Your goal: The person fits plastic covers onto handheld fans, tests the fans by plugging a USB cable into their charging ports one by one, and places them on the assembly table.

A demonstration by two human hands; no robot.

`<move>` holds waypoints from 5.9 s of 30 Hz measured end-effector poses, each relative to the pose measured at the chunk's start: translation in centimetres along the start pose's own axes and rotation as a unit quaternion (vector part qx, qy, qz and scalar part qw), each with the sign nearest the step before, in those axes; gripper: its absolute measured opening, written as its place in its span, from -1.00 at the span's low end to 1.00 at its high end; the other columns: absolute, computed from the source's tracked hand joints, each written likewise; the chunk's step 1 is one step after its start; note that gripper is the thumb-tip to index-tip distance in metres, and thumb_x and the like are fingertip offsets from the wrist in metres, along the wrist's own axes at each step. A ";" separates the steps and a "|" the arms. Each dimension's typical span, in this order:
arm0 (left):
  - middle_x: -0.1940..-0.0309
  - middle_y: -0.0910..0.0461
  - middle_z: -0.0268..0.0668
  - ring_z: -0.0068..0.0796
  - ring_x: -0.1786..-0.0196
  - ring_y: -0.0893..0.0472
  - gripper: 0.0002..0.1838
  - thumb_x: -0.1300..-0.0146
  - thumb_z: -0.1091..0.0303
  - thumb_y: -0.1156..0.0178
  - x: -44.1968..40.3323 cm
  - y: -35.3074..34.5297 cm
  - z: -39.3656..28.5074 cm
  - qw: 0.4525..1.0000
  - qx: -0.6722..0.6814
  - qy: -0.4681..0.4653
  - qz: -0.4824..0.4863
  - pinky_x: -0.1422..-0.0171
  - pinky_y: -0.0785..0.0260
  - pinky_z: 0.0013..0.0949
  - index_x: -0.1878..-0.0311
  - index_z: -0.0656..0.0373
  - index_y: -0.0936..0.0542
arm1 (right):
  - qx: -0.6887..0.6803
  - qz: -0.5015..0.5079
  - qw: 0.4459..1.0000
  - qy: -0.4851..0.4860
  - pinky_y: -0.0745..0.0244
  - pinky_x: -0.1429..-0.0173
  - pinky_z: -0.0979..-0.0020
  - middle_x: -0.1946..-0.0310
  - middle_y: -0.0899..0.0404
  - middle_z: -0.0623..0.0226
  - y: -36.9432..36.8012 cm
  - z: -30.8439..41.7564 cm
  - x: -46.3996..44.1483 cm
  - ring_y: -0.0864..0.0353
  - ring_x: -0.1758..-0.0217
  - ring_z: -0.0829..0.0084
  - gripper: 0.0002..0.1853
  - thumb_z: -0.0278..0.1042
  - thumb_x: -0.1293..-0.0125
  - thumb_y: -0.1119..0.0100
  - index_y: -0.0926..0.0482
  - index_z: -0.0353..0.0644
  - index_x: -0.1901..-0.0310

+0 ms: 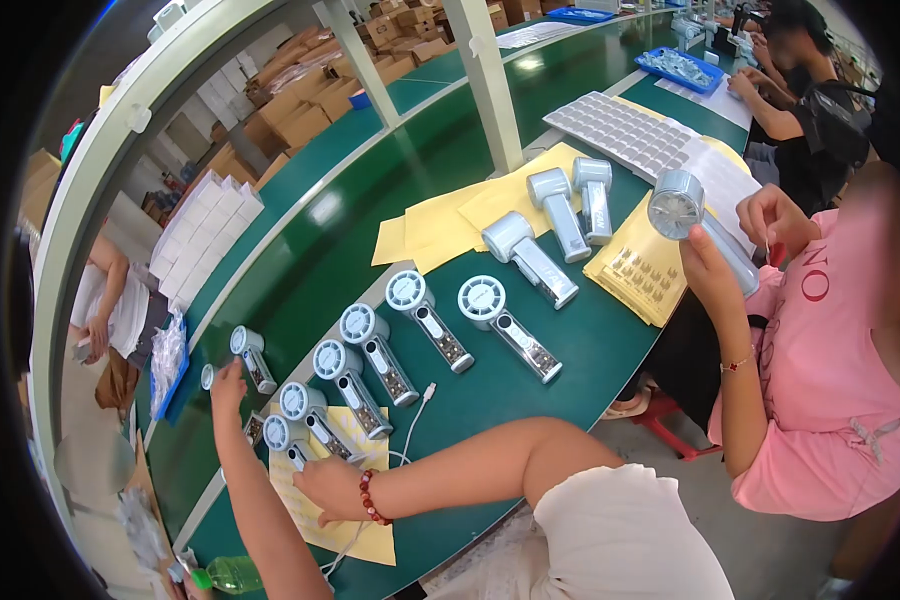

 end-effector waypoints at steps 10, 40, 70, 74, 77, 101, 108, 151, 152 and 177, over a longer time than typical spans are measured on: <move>-0.21 -0.46 -0.31 -0.53 -0.11 -0.43 -0.47 -0.38 0.06 -0.03 16.3 7.2 -7.6 0.913 0.384 -0.102 -0.088 -0.19 -0.20 -0.43 -0.30 0.17 -0.38 | -0.215 -0.049 0.969 -0.111 -0.52 0.33 0.08 0.50 -0.57 -0.02 2.3 -1.9 -2.2 -0.64 0.42 0.03 -0.68 -0.24 -0.14 -0.15 -0.45 -0.36 0.21; 0.25 -0.42 -0.29 -0.49 0.28 -0.42 -0.32 -0.30 -0.38 0.17 22.7 4.6 -14.6 0.637 0.738 -0.209 0.073 0.25 -0.36 -0.43 -0.03 0.11 -0.35 | -0.352 -0.226 0.907 -0.042 -0.24 0.45 0.50 0.58 -0.37 0.37 12.2 0.6 -0.9 -0.29 0.56 0.55 -0.87 -0.43 -0.35 -0.13 -0.47 -0.31 0.31; 0.35 -0.40 -0.25 -0.50 0.31 -0.49 -0.41 -0.10 -0.13 -0.35 24.1 3.4 -12.9 0.703 0.492 -0.463 -0.223 0.19 -0.46 -0.43 0.20 0.21 -0.35 | -0.195 -0.312 0.928 0.057 -0.34 0.36 0.42 0.51 -0.49 0.23 9.0 -3.6 -1.3 -0.46 0.47 0.34 -0.79 -0.38 -0.38 -0.02 -0.57 -0.30 0.34; 0.26 -0.47 -0.19 -0.41 0.26 -0.57 -0.47 0.20 0.38 -0.51 24.1 2.4 -12.4 0.686 0.561 -0.425 -0.187 0.20 -0.46 -0.45 0.18 0.23 -0.41 | -0.193 -0.300 0.929 0.103 -0.37 0.38 0.42 0.51 -0.51 0.21 9.0 -3.0 -1.7 -0.50 0.48 0.33 -0.81 -0.39 -0.35 -0.06 -0.59 -0.30 0.34; 0.27 -0.47 -0.18 -0.38 0.26 -0.57 -0.52 0.15 0.33 -0.49 24.1 2.7 -12.1 0.711 0.521 -0.422 -0.213 0.22 -0.46 -0.44 0.21 0.23 -0.44 | -0.179 -0.281 0.937 0.107 -0.36 0.41 0.42 0.53 -0.50 0.22 9.4 -2.8 -1.6 -0.49 0.51 0.32 -0.82 -0.40 -0.35 -0.07 -0.60 -0.29 0.34; 0.22 -0.36 -0.28 -0.47 0.18 -0.44 -0.54 -0.31 0.06 -0.18 25.1 3.6 -13.5 0.692 0.517 -0.385 -0.325 0.17 -0.44 -0.35 0.02 0.24 -0.31 | -0.213 -0.260 0.933 0.130 -0.37 0.41 0.33 0.54 -0.49 0.18 9.6 -1.8 -1.6 -0.48 0.52 0.22 -0.88 -0.43 -0.30 -0.09 -0.59 -0.28 0.31; 0.32 -0.43 -0.33 -0.51 0.30 -0.45 -0.66 -0.30 0.07 -0.17 21.2 2.8 -12.1 0.550 0.826 -0.063 -0.109 0.26 -0.41 -0.45 0.14 0.16 -0.40 | -0.264 -0.190 0.944 0.049 -0.29 0.47 0.38 0.61 -0.44 0.21 10.2 -1.0 -1.4 -0.41 0.59 0.32 -0.78 -0.32 -0.35 -0.10 -0.57 -0.28 0.38; 0.21 -0.39 -0.37 -0.57 0.18 -0.43 -0.62 -0.31 0.19 -0.20 20.7 3.0 -13.0 0.613 0.718 -0.220 0.246 0.17 -0.44 -0.41 -0.07 0.14 -0.35 | -0.042 -0.304 0.945 0.117 -0.38 0.53 0.31 0.64 -0.43 0.27 10.7 1.3 -0.5 -0.48 0.61 0.26 -0.80 -0.38 -0.23 -0.18 -0.43 -0.17 0.52; 0.21 -0.42 -0.36 -0.56 0.19 -0.46 -0.62 -0.34 0.13 -0.17 20.7 3.1 -12.8 0.688 0.678 -0.191 0.178 0.16 -0.44 -0.39 -0.07 0.14 -0.36 | -0.016 -0.314 0.941 0.122 -0.38 0.54 0.31 0.64 -0.43 0.27 10.6 0.9 -0.7 -0.48 0.61 0.25 -0.82 -0.40 -0.21 -0.19 -0.44 -0.17 0.51; 0.46 -0.49 -0.30 -0.54 0.58 -0.49 -0.66 -0.03 0.37 -0.37 12.9 -5.5 -11.2 0.858 0.512 -0.023 0.033 0.53 -0.38 -0.46 0.21 0.19 -0.42 | -0.051 -0.312 0.945 -0.087 -0.50 0.42 0.19 0.54 -0.54 0.09 6.6 -5.1 -0.5 -0.58 0.47 0.10 -0.87 -0.39 -0.25 -0.09 -0.52 -0.19 0.42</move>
Point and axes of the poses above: each hand's wrist, its own x-axis away from the middle knuckle, its own y-axis out of the back of the hand, z = x × y, the point moved 4 cm from there along -x, towards the middle knuckle
